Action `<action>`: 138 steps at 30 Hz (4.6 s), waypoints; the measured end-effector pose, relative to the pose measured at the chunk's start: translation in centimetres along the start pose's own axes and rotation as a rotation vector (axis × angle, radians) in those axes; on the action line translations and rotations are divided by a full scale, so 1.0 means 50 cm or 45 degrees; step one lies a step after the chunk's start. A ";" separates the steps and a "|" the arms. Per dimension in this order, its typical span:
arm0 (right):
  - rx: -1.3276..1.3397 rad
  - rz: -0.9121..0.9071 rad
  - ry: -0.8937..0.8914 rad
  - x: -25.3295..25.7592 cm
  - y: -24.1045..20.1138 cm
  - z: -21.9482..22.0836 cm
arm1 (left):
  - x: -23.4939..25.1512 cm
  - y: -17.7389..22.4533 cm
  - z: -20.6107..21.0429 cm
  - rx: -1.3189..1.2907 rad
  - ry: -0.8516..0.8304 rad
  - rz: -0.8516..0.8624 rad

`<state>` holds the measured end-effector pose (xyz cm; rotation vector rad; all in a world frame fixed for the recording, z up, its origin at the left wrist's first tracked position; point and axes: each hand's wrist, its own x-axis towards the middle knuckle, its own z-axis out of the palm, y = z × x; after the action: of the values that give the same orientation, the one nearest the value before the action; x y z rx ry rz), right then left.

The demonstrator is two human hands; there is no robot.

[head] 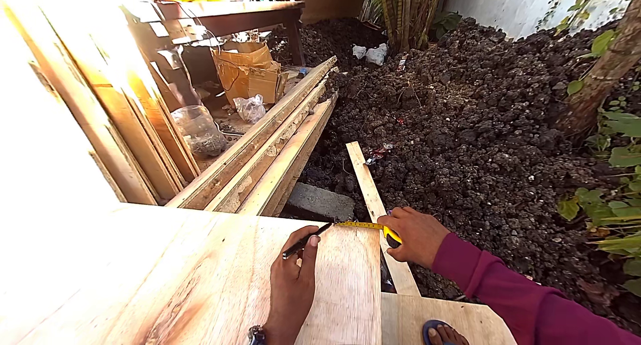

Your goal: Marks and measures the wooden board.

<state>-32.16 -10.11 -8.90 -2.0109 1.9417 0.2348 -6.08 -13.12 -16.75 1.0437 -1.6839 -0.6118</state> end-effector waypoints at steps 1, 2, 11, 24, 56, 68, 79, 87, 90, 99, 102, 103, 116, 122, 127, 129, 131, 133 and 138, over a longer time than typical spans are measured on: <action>0.014 -0.002 0.021 -0.001 0.002 -0.001 | 0.000 0.000 0.000 0.000 0.004 0.004; 0.034 -0.003 0.051 -0.003 0.003 -0.004 | 0.001 0.000 0.000 -0.004 0.011 0.015; 0.832 0.020 0.381 -0.008 0.019 0.011 | 0.013 0.015 -0.013 -1.030 -0.063 -0.548; 0.843 -0.319 0.047 -0.038 -0.067 0.020 | 0.017 0.012 -0.023 -1.790 -0.605 -0.372; -0.002 0.069 0.041 -0.118 0.015 0.046 | 0.018 0.025 -0.038 -1.077 0.170 -0.594; 0.013 0.105 0.031 -0.069 -0.002 0.037 | 0.019 0.025 -0.033 -1.005 0.160 -0.528; -0.020 0.105 -0.019 -0.064 0.002 0.037 | 0.010 0.017 -0.023 -0.904 0.127 -0.410; 0.166 0.188 0.264 -0.088 0.025 -0.001 | 0.004 0.016 -0.004 -0.539 -0.068 -0.229; 0.158 0.208 0.320 -0.093 0.035 -0.004 | 0.002 0.020 0.004 -0.458 -0.176 -0.260; 0.183 0.171 0.327 -0.095 0.027 -0.006 | 0.005 0.019 0.011 -0.433 -0.200 -0.258; 0.179 0.166 0.320 -0.096 0.023 -0.007 | 0.007 0.022 0.013 -0.417 -0.220 -0.266; 0.175 0.168 0.314 -0.096 0.022 -0.008 | 0.008 0.022 0.013 -0.410 -0.228 -0.269; 0.036 0.162 0.079 -0.084 0.021 0.003 | 0.009 0.018 0.016 -0.383 -0.256 -0.267; 0.002 0.135 -0.020 -0.068 0.017 0.015 | 0.009 0.017 0.015 -0.382 -0.271 -0.274; 0.004 0.139 -0.033 -0.067 0.016 0.015 | 0.007 0.017 0.014 -0.386 -0.266 -0.277; 0.006 0.134 -0.022 -0.067 0.018 0.016 | 0.007 0.015 0.015 -0.380 -0.263 -0.271; 0.015 0.131 -0.016 -0.068 0.017 0.018 | 0.006 0.014 0.014 -0.368 -0.262 -0.266; 0.020 0.125 -0.013 -0.065 0.016 0.018 | 0.006 0.014 0.015 -0.372 -0.260 -0.264; 0.039 0.116 -0.026 -0.057 0.006 0.019 | 0.007 0.015 0.014 -0.396 -0.261 -0.267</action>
<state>-32.52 -7.11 -8.83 -1.8957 2.0145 0.2458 -7.04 -13.09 -16.22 0.9617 -1.5969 -1.1123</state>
